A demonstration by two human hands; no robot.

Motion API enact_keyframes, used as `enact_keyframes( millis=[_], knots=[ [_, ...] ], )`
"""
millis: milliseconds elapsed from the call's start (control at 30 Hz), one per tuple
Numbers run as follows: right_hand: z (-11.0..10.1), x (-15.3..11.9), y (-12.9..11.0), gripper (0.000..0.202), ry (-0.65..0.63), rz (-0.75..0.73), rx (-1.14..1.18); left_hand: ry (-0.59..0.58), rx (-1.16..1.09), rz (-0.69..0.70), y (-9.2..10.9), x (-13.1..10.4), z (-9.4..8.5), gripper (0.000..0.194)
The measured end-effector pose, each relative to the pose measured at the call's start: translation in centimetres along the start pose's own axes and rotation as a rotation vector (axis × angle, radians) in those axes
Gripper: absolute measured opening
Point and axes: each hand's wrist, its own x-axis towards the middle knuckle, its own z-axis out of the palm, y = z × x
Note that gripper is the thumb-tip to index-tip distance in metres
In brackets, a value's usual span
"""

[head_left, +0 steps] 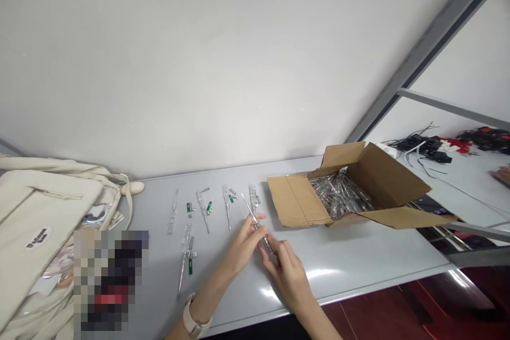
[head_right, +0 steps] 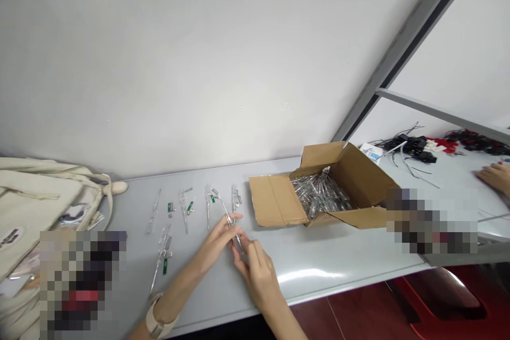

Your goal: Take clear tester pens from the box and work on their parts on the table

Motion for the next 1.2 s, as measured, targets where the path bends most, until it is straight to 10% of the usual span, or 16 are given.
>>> enact_keyframes(
  millis=[267,467,667,1200],
  knots=[
    [-6.7,5.0,1.0,0.025,-0.146,-0.043,-0.048,-0.003,-0.048,0.008,0.5,0.1,-0.9,0.041],
    [-12.6,13.3,5.7,0.019,-0.309,0.254,-0.726,-0.014,-0.12,-0.062,-0.3,0.5,-1.4,0.047],
    [-10.3,16.0,8.0,0.023,-0.569,0.597,-0.875,-0.039,-0.12,-0.123,-1.2,0.8,-1.2,0.054],
    [-7.7,14.3,11.0,0.037,-0.295,0.668,-0.96,0.029,-0.132,-0.09,-2.2,2.7,-1.1,0.06]
  ],
)
